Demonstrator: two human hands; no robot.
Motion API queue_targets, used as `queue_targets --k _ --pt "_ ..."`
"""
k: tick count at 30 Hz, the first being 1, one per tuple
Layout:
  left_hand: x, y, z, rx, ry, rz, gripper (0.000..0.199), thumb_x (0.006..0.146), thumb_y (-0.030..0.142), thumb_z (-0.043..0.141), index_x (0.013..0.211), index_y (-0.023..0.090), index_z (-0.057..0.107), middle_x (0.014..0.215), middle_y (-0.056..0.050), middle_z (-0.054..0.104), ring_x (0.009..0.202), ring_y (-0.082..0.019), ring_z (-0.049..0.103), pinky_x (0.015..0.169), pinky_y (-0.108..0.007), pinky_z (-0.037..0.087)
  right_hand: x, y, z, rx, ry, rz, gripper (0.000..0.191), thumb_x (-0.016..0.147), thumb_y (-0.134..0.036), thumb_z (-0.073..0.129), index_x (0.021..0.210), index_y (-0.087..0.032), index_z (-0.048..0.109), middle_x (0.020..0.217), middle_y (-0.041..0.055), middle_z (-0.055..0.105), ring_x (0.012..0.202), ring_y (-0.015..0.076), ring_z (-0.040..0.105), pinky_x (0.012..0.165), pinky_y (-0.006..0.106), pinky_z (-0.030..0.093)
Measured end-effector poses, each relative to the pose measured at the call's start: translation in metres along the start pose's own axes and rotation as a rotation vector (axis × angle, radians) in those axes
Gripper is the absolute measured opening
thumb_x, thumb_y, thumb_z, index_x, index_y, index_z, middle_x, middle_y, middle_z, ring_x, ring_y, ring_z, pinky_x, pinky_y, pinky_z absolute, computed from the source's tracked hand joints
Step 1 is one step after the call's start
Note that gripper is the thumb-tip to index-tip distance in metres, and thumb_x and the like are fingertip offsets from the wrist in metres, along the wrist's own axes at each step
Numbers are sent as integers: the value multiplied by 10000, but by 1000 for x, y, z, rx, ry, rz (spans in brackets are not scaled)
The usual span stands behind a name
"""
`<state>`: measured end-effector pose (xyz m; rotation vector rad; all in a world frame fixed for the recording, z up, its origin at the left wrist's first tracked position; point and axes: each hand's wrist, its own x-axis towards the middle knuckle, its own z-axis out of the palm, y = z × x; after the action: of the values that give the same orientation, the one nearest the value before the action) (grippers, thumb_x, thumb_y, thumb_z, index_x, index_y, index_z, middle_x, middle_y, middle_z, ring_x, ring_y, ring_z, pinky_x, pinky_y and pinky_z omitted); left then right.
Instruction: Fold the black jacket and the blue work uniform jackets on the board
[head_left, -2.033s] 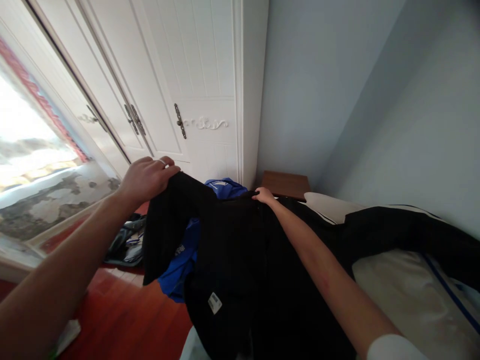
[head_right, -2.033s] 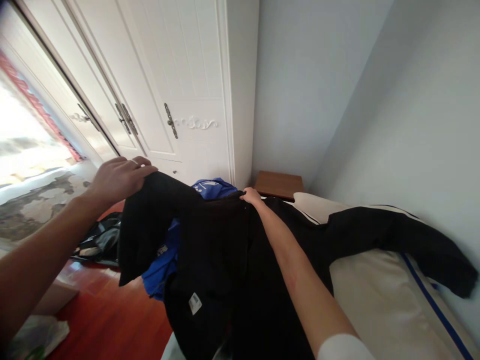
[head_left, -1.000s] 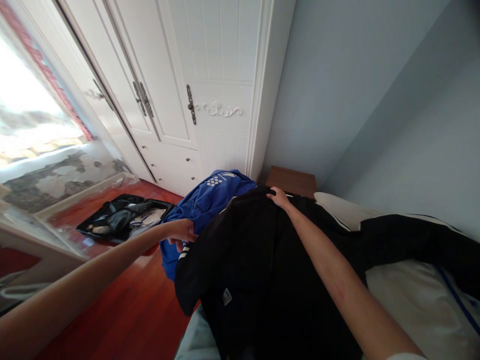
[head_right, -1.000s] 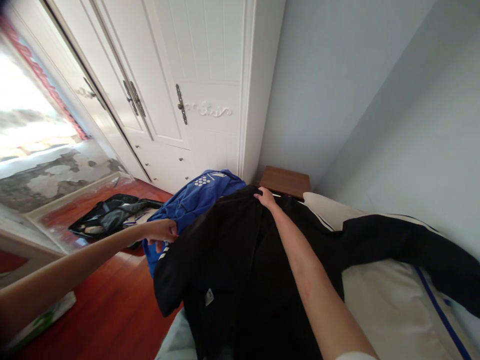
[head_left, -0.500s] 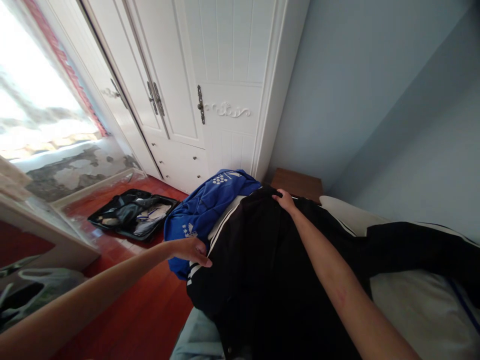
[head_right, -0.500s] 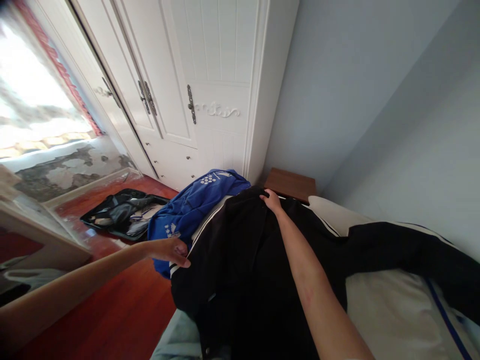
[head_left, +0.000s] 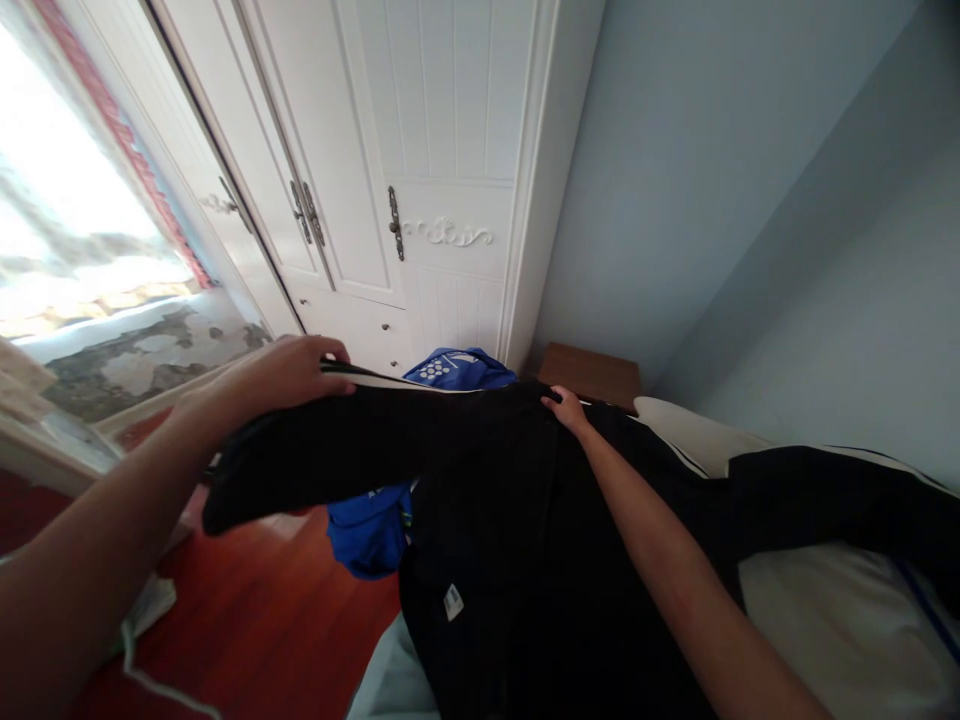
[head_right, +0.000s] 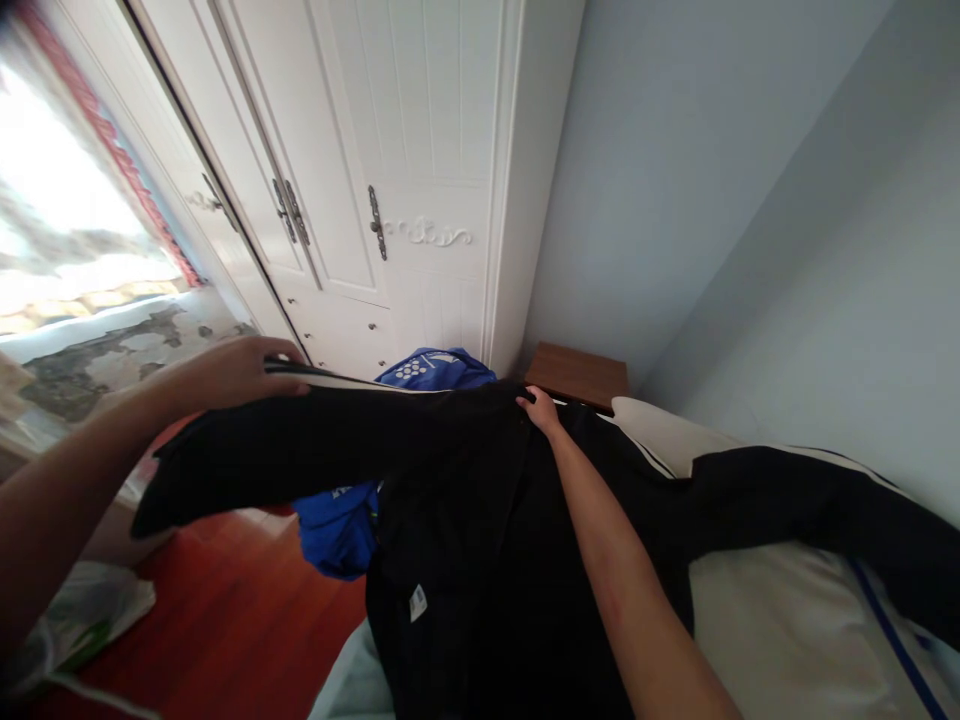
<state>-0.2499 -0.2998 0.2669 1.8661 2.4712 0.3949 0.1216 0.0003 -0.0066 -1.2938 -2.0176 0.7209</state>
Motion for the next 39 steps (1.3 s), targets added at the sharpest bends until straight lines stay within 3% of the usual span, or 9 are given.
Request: queue_targets --k 4,8,11,15,18,24,31,34,39 --pt "61 5 7 358 164 161 338 910 276 546 1143 52 644 1224 -186 620 1200 -316 484 1039 -520 307 -3 -2 -1 -18 13 7 235 832 -277 639 1048 -187 666 1115 78 705 1047 240 641 962 372 459" --pt "92 3 59 421 320 131 352 913 112 443 1225 37 586 1435 -313 418 1348 -395 352 1002 -612 301 -5 -5 -2 -55 15 35 240 844 -291 646 1064 -196 661 1157 67 691 1077 222 631 964 333 453" --pt "99 8 107 375 230 240 386 929 227 481 1283 101 570 1475 -279 407 1402 -387 313 1022 -599 315 -6 -8 -1 -94 2 74 256 856 -320 639 1087 -210 655 1178 51 681 1091 207 624 953 306 452" --pt "91 33 167 221 -62 530 516 970 501 396 1400 235 501 1529 -131 415 1472 -300 242 1128 -533 260 1 -18 0 -179 -36 145 270 849 -322 624 1081 -191 667 1186 80 670 1093 227 620 924 304 455" --pt "80 54 197 195 -222 537 665 954 585 364 1490 191 381 1585 -156 303 1489 -320 190 1138 -571 241 13 -33 1 -253 -74 182 311 829 -370 624 1038 -150 692 1237 153 632 1126 293 601 922 350 451" --pt "66 70 218 242 -170 440 725 964 576 348 1526 121 291 1612 -179 197 1503 -312 131 1152 -590 212 36 -61 3 -378 -134 122 597 774 -571 683 1252 -219 621 1341 117 601 1247 313 531 1008 413 388" --pt "69 76 223 311 -17 379 710 954 541 412 1497 87 362 1570 -224 284 1488 -342 183 1148 -603 218 55 -57 6 -453 -48 319 327 893 -424 568 1097 -210 707 1134 115 713 1032 264 673 786 320 478" --pt "66 81 235 263 42 494 712 956 569 381 1500 111 371 1581 -193 279 1491 -324 179 1171 -566 204 56 -56 14 -508 2 338 338 916 -431 545 1099 -193 701 1137 146 706 1078 284 653 848 366 462" --pt "46 86 268 211 -59 624 698 962 597 322 1455 122 453 1543 -179 368 1473 -310 249 1192 -577 135 51 -65 16 -593 -4 215 341 947 -424 531 1101 -158 679 1186 176 674 1156 293 595 961 413 396"
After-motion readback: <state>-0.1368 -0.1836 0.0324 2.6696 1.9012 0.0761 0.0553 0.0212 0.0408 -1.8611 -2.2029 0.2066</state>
